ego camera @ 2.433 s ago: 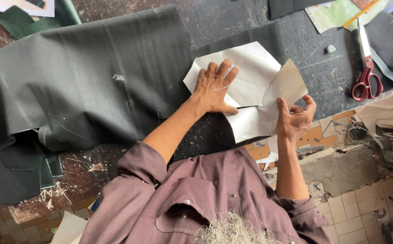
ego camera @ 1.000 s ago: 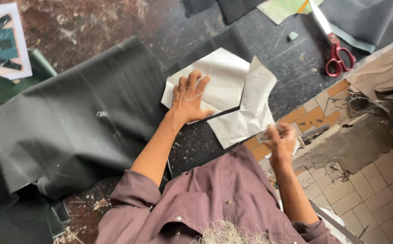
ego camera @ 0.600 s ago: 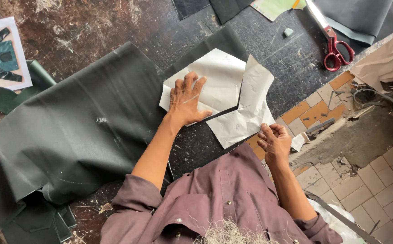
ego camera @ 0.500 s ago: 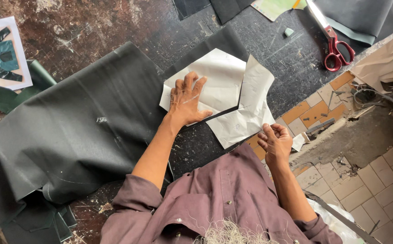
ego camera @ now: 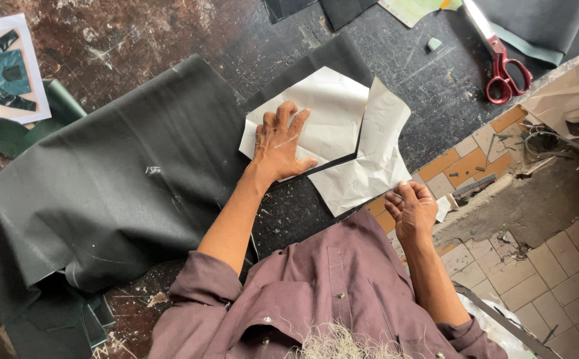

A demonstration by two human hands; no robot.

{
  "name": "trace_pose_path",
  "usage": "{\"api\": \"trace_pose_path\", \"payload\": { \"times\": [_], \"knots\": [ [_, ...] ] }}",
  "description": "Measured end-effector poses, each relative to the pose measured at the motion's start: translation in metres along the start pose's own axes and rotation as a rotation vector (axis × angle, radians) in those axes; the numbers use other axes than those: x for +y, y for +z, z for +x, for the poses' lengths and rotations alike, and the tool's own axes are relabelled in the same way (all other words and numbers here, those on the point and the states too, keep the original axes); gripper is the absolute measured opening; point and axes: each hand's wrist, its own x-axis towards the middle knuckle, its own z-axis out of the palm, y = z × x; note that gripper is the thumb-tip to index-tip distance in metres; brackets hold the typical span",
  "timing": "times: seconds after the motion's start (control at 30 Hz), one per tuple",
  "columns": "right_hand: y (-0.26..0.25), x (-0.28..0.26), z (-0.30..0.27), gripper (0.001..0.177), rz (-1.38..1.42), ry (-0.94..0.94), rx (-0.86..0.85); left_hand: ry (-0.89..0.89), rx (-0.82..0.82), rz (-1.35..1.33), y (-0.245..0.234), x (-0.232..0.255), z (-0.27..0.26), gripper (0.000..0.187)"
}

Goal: The person aligns paper pattern pieces on a black fabric, marks the fabric with a pencil, and cuts the fabric using scissors. The person handles multiple pattern pieces and fabric sections on a cluttered work table.

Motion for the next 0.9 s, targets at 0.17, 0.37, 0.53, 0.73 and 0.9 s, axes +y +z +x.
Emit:
{"api": "trace_pose_path", "payload": {
  "times": [0.17,0.37,0.53,0.73,0.9],
  "knots": [
    [0.003,-0.002,-0.034,0.026,-0.577,-0.526,-0.032,0.031,0.045,-0.001,0.003,-0.002,-0.003,0.105],
    [0.004,-0.013,-0.056,0.050,-1.246,-1.289,-0.322,0.030,0.046,0.032,0.001,0.000,0.001,0.107],
    [0.012,-0.009,-0.051,0.054,-1.272,-1.299,-0.398,0.017,0.016,0.030,0.003,-0.002,-0.002,0.105],
    [0.019,-0.014,-0.053,0.049,-1.319,-1.301,-0.426,0.043,0.048,0.042,0.007,-0.004,-0.002,0.097],
    [0.028,-0.018,-0.055,0.040,-1.289,-1.305,-0.419,-0.005,-0.009,0.044,0.003,-0.001,0.000,0.098]
  ]
}}
